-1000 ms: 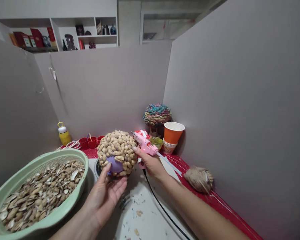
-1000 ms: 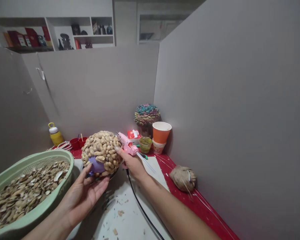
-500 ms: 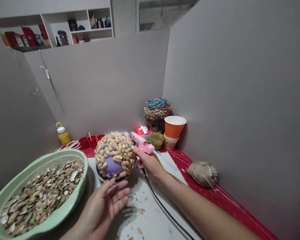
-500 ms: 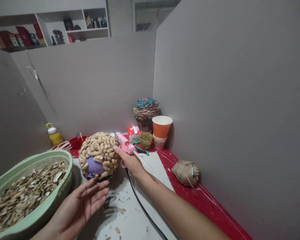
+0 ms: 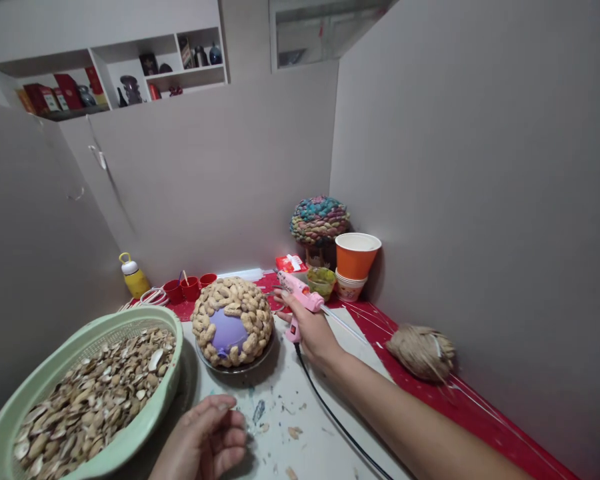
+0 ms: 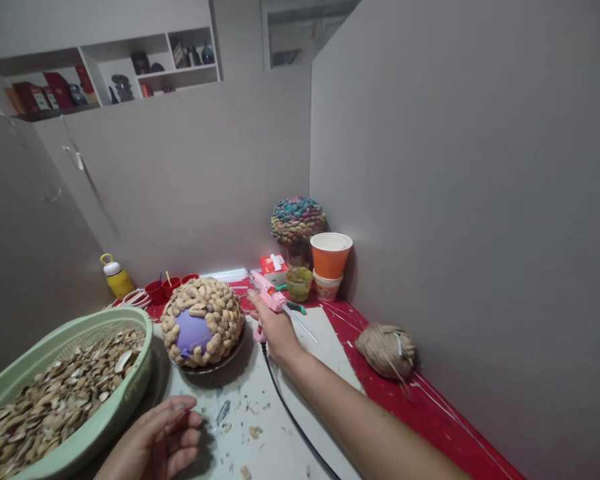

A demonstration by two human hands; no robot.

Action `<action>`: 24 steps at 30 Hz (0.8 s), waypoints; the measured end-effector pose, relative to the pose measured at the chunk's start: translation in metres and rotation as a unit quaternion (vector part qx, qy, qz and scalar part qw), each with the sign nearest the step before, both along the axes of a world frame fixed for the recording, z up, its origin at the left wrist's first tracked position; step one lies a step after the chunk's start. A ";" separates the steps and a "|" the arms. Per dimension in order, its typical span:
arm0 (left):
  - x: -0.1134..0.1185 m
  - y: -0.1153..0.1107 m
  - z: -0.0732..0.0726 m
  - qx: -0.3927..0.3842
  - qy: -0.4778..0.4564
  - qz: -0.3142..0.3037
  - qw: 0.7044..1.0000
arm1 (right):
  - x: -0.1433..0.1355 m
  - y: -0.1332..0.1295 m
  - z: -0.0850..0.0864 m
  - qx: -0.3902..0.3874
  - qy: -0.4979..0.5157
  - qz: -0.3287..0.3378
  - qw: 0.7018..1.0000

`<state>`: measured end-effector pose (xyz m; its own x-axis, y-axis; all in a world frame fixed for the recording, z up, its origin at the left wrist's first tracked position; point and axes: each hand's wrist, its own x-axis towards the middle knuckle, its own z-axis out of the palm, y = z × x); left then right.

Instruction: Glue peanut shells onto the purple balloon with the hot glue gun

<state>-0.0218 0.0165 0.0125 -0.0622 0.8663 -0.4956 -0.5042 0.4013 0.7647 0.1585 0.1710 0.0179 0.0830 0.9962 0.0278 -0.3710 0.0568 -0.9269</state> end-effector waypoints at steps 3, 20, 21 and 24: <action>-0.014 0.001 -0.008 0.004 0.032 0.048 0.998 | 0.001 0.004 -0.002 -0.026 0.031 -0.012 0.999; -0.015 0.041 0.001 0.079 0.128 0.156 0.976 | -0.006 0.007 0.004 -0.097 0.059 0.060 0.992; -0.014 0.040 0.002 0.081 0.129 0.159 0.975 | -0.006 0.007 0.005 -0.098 0.051 0.063 0.992; -0.011 0.036 0.007 0.074 0.134 0.160 0.975 | -0.007 0.006 0.004 -0.105 0.022 0.074 0.991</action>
